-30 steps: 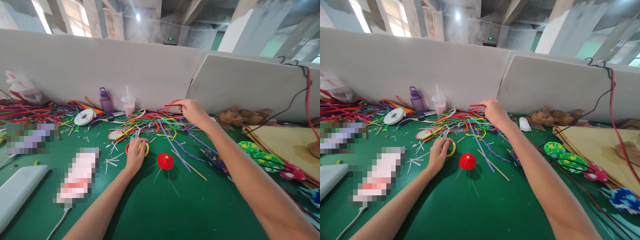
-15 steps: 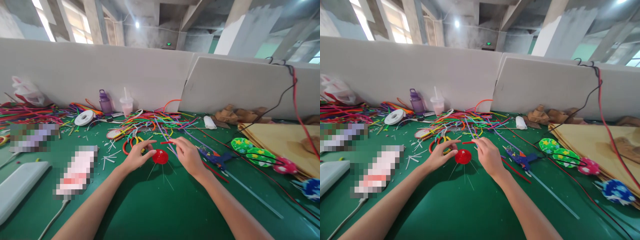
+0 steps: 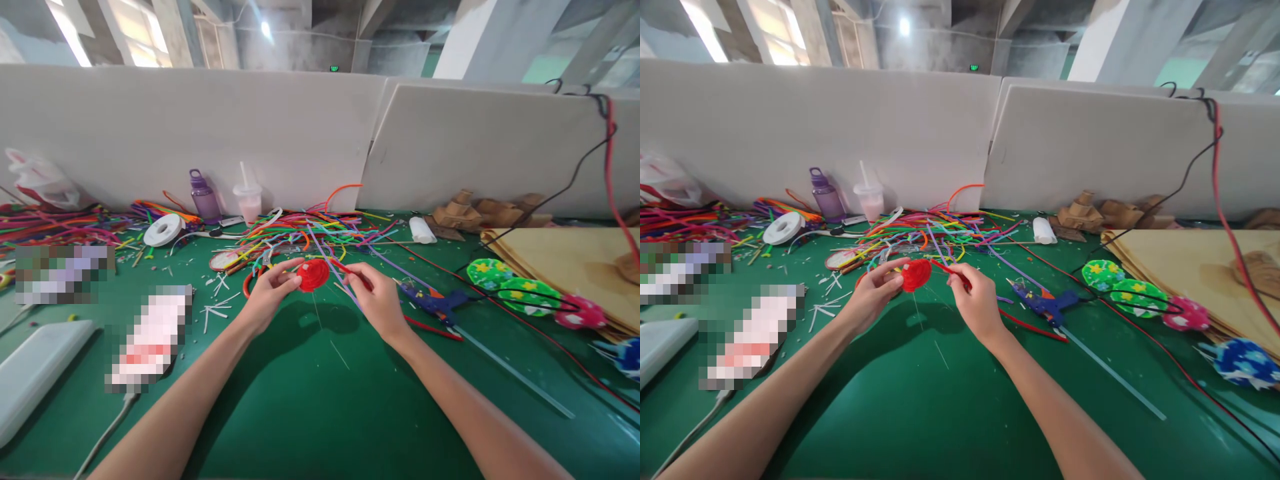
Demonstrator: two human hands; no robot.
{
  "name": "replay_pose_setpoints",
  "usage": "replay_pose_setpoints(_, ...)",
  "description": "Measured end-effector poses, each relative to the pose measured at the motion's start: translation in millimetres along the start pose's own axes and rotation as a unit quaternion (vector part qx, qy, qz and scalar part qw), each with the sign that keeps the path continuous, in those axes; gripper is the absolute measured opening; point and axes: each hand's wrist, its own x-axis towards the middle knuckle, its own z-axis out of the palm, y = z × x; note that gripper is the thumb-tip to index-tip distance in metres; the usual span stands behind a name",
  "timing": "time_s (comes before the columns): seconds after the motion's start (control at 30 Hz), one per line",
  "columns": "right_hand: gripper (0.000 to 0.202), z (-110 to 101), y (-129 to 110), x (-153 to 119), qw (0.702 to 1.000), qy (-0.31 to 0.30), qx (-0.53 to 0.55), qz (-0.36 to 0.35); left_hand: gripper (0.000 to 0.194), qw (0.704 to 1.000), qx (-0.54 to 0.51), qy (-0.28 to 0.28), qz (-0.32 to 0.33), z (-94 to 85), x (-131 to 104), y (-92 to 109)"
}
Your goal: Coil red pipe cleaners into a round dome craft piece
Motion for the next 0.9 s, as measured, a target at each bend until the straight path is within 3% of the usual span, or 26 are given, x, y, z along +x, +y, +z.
replay_pose_setpoints(0.1,0.016,-2,-1,1,0.997,-0.017,0.051,0.050,0.051,1.000,-0.005,0.002,-0.006,-0.7,1,-2)
replay_pose_setpoints(0.3,0.016,-1,5,3,0.994,-0.067,0.055,0.068,0.048,0.996,0.084,0.000,0.015,2.5,3,-6)
replay_pose_setpoints(0.43,0.018,-1,3,1,0.995,-0.037,0.056,0.068,0.042,0.971,0.213,0.070,0.085,6.1,1,-8)
replay_pose_setpoints(0.57,0.017,0,-1,0,0.995,0.006,0.067,0.073,0.034,0.960,0.218,0.125,0.120,10.4,-4,-7)
replay_pose_setpoints(0.77,0.018,1,1,0,0.992,-0.012,0.097,0.083,0.051,0.990,0.136,0.025,0.020,15.2,-5,-5)
replay_pose_setpoints(0.9,0.019,2,2,-1,0.991,-0.018,0.104,0.079,0.032,0.981,0.173,0.080,0.039,11.9,-3,-5)
